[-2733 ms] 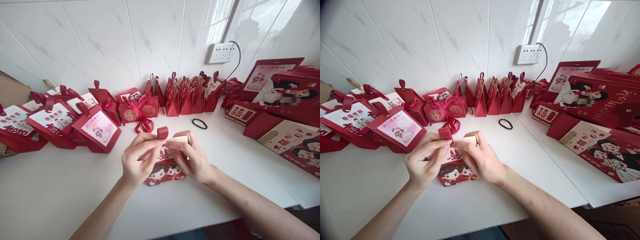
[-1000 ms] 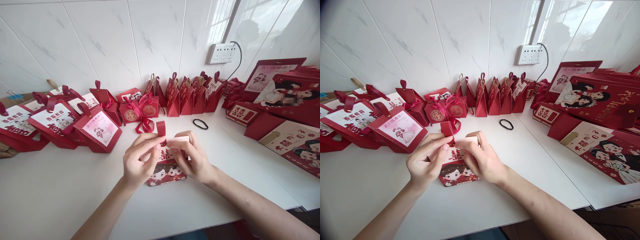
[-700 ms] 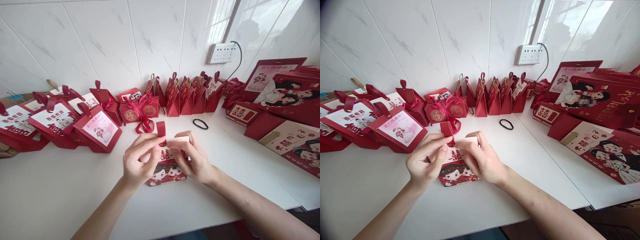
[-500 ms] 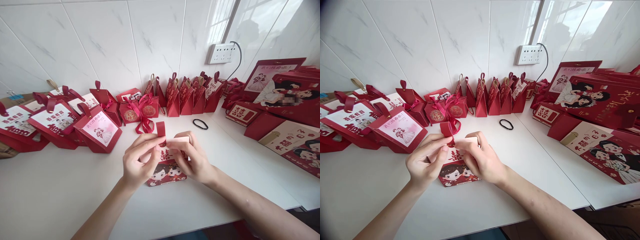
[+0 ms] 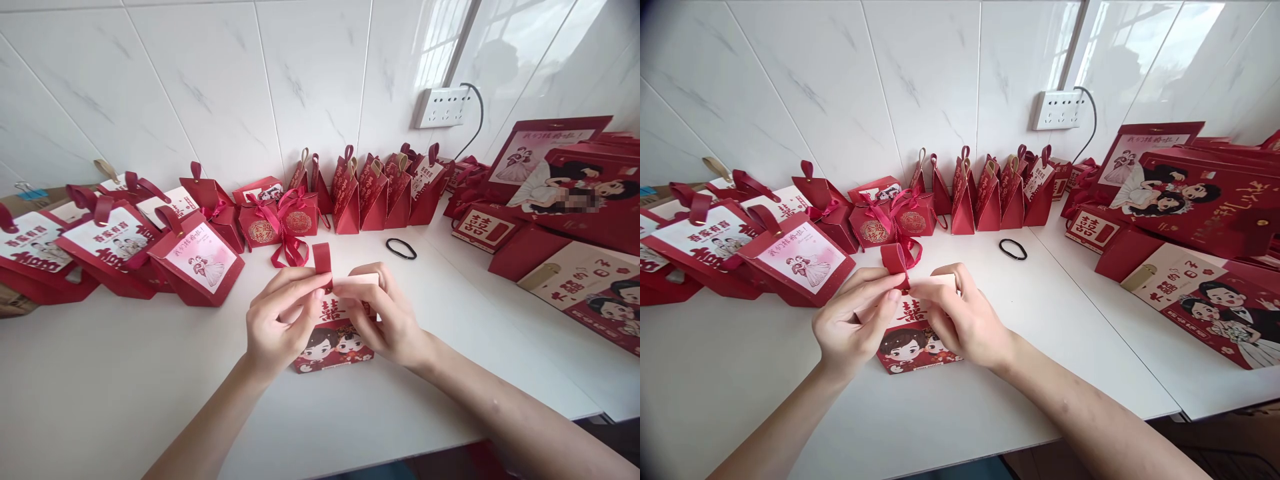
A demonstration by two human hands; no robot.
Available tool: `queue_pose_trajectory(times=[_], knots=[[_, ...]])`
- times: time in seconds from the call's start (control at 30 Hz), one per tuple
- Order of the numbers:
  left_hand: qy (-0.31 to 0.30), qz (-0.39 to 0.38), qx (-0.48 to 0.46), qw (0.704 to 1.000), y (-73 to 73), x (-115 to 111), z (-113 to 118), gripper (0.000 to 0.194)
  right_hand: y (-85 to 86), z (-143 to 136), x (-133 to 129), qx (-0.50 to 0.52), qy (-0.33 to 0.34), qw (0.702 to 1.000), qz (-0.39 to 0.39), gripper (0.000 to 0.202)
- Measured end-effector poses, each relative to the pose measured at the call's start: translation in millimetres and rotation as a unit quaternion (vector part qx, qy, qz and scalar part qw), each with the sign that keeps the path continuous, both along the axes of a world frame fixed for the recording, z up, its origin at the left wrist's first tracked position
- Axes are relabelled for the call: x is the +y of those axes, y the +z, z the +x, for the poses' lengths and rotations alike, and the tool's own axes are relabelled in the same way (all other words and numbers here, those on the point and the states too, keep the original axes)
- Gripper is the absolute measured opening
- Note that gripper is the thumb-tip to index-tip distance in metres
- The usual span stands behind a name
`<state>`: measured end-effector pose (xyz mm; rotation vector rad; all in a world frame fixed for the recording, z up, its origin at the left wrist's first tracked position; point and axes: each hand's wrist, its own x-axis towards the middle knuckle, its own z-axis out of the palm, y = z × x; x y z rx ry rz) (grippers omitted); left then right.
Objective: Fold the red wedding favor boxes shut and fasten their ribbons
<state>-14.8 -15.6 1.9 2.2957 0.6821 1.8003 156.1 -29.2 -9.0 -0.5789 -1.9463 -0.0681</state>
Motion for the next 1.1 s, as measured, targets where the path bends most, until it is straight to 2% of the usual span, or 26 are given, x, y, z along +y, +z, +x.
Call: queue_pose_trajectory(times=[0.3, 0.47, 0.6, 0.73, 0.87, 1.1], knots=[[0.021, -0.016, 0.008, 1.000, 0.9, -2.6, 0.4, 0.028, 0.7, 0.0, -1.2, 0.003, -0.008, 1.000, -0.004, 0.039], [0.005, -0.009, 0.006, 1.000, 2.1, -3.6, 1.8, 0.029, -0.5, -2.1, -3.3, 0.046, -0.014, 0.999, -0.017, 0.021], [-0.008, 0.002, 0.005, 1.000, 3.5, -5.1, 4.8, 0.029, 1.4, -4.7, -7.5, 0.120, -0.051, 0.988, -0.085, 0.022], [-0.007, 0.002, -0.001, 1.000, 2.1, -6.8, 6.8, 0.027, 7.4, -7.5, -10.5, 0.155, -0.006, 0.976, -0.152, 0.010], [-0.003, 0.005, -0.006, 1.000, 1.0, -8.5, 8.0, 0.027, 10.2, -8.5, -10.9, 0.187, 0.027, 0.959, -0.211, 0.009], [-0.008, -0.013, 0.002, 1.000, 4.5, -9.1, 8.0, 0.025, 9.0, -9.8, -13.1, 0.222, 0.025, 0.940, -0.257, 0.007]])
